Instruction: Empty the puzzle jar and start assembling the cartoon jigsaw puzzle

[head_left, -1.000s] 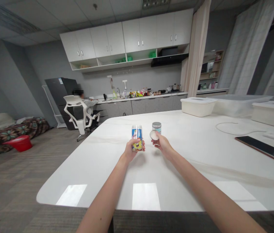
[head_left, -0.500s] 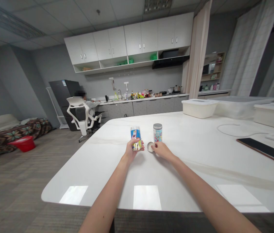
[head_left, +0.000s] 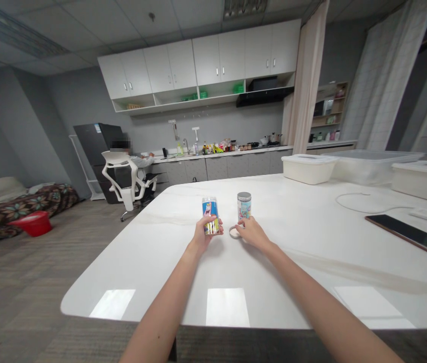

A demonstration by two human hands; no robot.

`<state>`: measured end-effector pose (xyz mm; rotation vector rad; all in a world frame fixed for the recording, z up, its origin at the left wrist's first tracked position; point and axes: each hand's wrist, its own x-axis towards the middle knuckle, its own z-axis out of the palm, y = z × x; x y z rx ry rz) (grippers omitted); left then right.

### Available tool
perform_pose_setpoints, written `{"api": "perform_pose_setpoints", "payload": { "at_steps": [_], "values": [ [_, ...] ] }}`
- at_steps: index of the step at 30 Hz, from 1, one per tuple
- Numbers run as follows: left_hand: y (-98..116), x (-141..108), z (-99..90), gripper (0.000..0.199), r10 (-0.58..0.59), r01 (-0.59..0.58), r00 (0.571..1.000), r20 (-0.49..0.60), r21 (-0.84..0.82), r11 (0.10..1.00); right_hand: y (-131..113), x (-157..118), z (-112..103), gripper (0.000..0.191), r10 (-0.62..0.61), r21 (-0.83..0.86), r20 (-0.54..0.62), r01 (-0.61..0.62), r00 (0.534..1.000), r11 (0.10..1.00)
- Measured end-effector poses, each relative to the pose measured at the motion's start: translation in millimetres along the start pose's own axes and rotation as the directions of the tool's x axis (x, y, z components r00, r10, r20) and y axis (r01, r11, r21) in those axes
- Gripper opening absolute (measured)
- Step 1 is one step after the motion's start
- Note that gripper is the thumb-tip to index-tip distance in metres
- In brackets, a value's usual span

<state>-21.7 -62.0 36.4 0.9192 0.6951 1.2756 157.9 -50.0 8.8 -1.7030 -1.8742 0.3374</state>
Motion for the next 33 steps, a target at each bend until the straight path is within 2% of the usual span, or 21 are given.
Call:
{"api": "perform_pose_setpoints", "payload": {
  "at_steps": [12, 26, 30, 33],
  "values": [
    [0.3, 0.0, 0.2, 0.022, 0.001, -0.001, 1.0, 0.001, -0.004, 1.0, -2.8, -1.7, -3.2, 0.029, 0.012, -0.002, 0.035, -0.012, 0.999, 1.0],
    [0.4, -0.9, 0.6, 0.021, 0.002, -0.002, 1.0, 0.016, 0.002, 1.0, -0.1, -1.7, 0.3, 0.031, -0.005, -0.03, 0.009, 0.005, 1.0, 1.0],
    [0.7, -1.1, 1.0, 0.021, 0.007, -0.007, 1.0, 0.01, 0.009, 1.0, -4.2, -5.1, -3.1, 0.032, -0.109, -0.088, 0.017, 0.11, 0.994, 0.99],
    [0.7, -1.2, 1.3, 0.023, -0.001, 0.001, 1.0, 0.001, 0.013, 1.0, -6.3, -5.9, -5.6, 0.035, -0.192, -0.035, 0.053, 0.194, 0.98, 0.98]
  ]
}}
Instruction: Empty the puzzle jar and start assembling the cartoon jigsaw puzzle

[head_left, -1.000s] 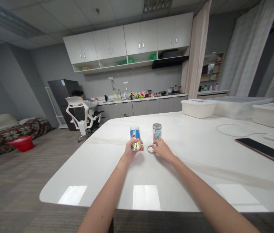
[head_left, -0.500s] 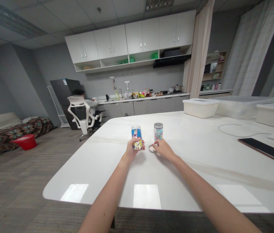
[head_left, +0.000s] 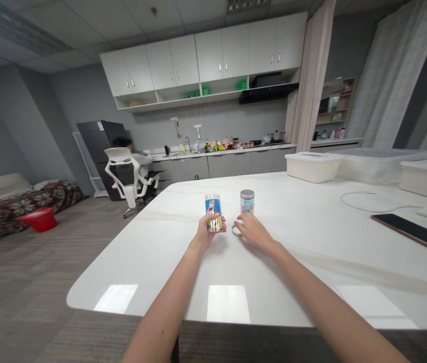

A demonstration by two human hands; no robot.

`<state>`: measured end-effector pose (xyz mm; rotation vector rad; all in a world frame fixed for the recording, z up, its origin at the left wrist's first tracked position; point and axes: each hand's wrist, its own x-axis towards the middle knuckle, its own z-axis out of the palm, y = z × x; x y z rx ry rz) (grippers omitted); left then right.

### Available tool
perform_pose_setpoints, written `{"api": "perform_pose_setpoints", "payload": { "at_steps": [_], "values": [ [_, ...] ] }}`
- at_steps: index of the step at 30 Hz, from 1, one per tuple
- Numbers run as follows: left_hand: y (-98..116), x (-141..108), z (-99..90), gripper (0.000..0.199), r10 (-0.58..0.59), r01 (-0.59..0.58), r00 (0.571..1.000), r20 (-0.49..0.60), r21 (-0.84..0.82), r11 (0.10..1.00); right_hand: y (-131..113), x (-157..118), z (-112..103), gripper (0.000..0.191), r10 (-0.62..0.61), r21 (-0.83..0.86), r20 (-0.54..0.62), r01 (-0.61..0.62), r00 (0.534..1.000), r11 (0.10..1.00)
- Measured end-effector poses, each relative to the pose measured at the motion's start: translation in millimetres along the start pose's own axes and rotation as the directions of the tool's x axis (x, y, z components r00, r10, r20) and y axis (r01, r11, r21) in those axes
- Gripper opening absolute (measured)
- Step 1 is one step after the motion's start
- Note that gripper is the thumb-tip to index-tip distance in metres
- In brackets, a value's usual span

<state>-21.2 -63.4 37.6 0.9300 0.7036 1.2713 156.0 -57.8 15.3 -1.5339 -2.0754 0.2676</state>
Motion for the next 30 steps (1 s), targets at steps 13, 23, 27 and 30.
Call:
{"api": "perform_pose_setpoints", "payload": {
  "at_steps": [13, 23, 27, 30],
  "values": [
    [1, -2, -0.6, 0.024, -0.005, 0.005, 1.0, 0.017, -0.002, 1.0, 10, 8, 5, 0.058, 0.246, 0.183, -0.04, -0.235, 0.968, 0.955],
    [2, -1, -0.3, 0.027, -0.012, 0.012, 1.0, 0.003, 0.0, 1.0, 5, 5, -1, 0.054, 0.158, 0.108, 0.033, -0.16, 0.987, 0.981],
    [0, 1, -1.5, 0.026, -0.013, 0.013, 1.0, 0.011, -0.004, 1.0, 5, 1, 0, 0.061, 0.024, 0.073, 0.091, -0.031, 0.996, 0.997],
    [0, 1, -0.9, 0.025, -0.01, 0.01, 1.0, 0.001, -0.002, 1.0, 12, 3, 3, 0.058, 0.052, 0.111, 0.06, -0.059, 0.997, 0.992]
  ]
}}
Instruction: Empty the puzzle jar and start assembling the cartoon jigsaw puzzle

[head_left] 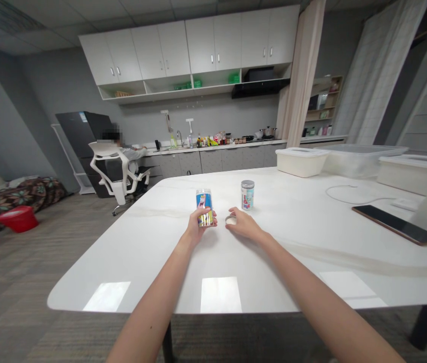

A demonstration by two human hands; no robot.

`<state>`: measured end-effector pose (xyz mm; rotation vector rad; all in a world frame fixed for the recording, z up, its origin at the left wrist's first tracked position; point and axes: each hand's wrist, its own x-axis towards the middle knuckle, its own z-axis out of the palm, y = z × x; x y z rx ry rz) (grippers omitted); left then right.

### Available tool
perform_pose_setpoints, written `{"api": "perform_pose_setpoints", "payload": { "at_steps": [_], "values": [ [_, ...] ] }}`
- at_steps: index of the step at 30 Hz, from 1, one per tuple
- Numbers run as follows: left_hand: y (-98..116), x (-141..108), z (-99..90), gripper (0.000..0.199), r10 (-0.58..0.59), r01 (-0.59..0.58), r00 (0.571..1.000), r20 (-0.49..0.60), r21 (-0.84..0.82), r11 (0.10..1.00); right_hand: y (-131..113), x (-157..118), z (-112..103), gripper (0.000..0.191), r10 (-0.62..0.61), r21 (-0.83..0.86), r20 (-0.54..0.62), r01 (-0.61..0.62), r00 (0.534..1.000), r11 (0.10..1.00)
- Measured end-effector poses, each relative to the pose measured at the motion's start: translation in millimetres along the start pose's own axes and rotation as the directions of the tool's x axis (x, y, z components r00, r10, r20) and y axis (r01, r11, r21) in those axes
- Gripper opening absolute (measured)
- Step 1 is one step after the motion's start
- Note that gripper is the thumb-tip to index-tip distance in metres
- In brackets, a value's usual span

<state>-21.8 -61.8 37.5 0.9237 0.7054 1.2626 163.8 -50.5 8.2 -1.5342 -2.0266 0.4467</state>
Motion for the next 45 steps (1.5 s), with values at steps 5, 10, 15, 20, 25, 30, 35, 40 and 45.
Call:
{"api": "perform_pose_setpoints", "payload": {
  "at_steps": [5, 10, 15, 20, 25, 30, 35, 40, 45],
  "values": [
    [1, 0, 1.6, 0.021, 0.0, 0.001, 1.0, -0.008, 0.04, 0.999, 7, 8, 0, 0.059, -0.14, 0.105, -0.196, 0.163, 0.971, 0.981],
    [-1, 2, 1.9, 0.021, -0.002, 0.008, 0.998, -0.06, 0.111, 0.994, -2, 10, -6, 0.062, -0.308, 0.14, -0.357, 0.376, 0.882, 0.916],
    [-3, 4, 1.4, 0.02, -0.008, 0.023, 0.993, -0.118, 0.122, 0.992, -6, 8, -9, 0.057, -0.349, 0.147, -0.398, 0.435, 0.848, 0.888],
    [-3, 4, 0.4, 0.02, 0.001, 0.015, 0.994, -0.113, 0.14, 0.99, -8, 6, -10, 0.052, -0.365, 0.162, -0.453, 0.478, 0.814, 0.863],
    [-4, 4, -0.4, 0.024, 0.003, 0.012, 0.995, -0.097, 0.15, 0.989, -15, 4, -11, 0.047, -0.35, 0.218, -0.485, 0.498, 0.802, 0.839],
    [-4, 6, -1.2, 0.027, -0.002, 0.017, 0.995, -0.095, 0.157, 0.987, -17, 3, -11, 0.053, -0.361, 0.209, -0.509, 0.519, 0.781, 0.829],
    [-4, 6, -1.7, 0.028, -0.001, 0.016, 0.996, -0.094, 0.16, 0.987, -17, 4, -11, 0.047, -0.35, 0.193, -0.503, 0.497, 0.791, 0.846],
    [-5, 7, -2.7, 0.03, -0.001, 0.017, 0.996, -0.094, 0.164, 0.986, -18, 4, -12, 0.04, -0.374, 0.226, -0.513, 0.542, 0.772, 0.81],
    [-3, 5, -0.8, 0.028, 0.003, 0.012, 0.996, -0.091, 0.164, 0.986, -21, 1, -15, 0.039, -0.398, 0.248, -0.495, 0.564, 0.773, 0.788]
  ]
}}
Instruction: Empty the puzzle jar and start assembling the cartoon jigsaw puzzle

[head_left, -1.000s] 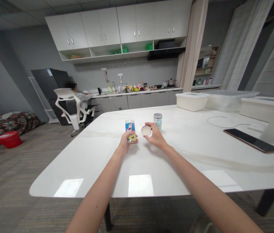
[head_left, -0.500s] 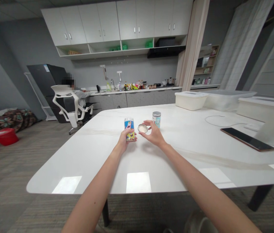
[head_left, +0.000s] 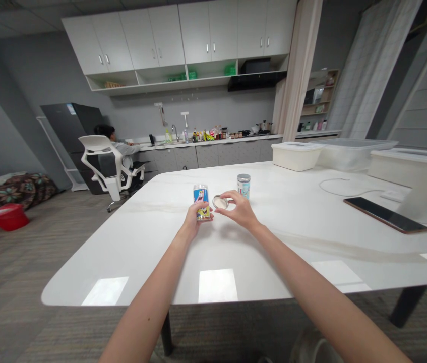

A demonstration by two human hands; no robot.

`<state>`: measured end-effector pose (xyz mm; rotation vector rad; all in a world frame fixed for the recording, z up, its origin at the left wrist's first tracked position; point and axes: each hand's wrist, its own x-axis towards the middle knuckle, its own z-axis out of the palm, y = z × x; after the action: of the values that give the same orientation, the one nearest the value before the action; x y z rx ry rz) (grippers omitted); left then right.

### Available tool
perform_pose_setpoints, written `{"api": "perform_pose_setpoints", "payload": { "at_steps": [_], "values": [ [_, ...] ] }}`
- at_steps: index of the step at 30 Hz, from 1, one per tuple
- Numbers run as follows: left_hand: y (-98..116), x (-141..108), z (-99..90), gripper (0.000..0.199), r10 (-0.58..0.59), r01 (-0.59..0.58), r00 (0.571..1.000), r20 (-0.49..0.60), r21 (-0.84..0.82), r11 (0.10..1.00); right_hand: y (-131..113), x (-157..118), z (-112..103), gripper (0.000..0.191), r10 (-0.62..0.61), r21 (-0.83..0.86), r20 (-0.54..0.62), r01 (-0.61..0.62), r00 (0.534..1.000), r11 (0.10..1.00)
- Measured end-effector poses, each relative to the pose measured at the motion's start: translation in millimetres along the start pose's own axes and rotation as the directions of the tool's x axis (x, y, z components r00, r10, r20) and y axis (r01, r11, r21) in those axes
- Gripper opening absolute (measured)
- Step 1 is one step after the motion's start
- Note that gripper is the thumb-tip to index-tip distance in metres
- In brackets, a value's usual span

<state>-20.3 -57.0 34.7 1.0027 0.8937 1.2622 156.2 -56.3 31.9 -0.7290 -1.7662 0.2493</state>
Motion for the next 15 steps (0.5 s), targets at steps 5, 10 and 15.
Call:
{"api": "perform_pose_setpoints", "payload": {
  "at_steps": [5, 10, 15],
  "values": [
    [0.7, -0.8, 0.1, 0.029, -0.006, 0.006, 1.0, -0.002, -0.012, 1.0, 0.5, -0.1, 0.5, 0.037, -0.018, 0.004, -0.003, 0.018, 1.0, 1.0],
    [0.3, -0.5, -0.5, 0.027, -0.006, 0.006, 1.0, 0.004, -0.006, 1.0, 4.1, -1.2, 2.3, 0.036, -0.042, 0.025, -0.021, 0.043, 0.999, 0.999],
    [0.3, -0.4, -0.3, 0.025, -0.002, 0.002, 1.0, -0.002, 0.001, 1.0, 3.2, -1.3, 2.1, 0.032, -0.054, 0.035, -0.024, 0.054, 0.998, 0.998]
  ]
}}
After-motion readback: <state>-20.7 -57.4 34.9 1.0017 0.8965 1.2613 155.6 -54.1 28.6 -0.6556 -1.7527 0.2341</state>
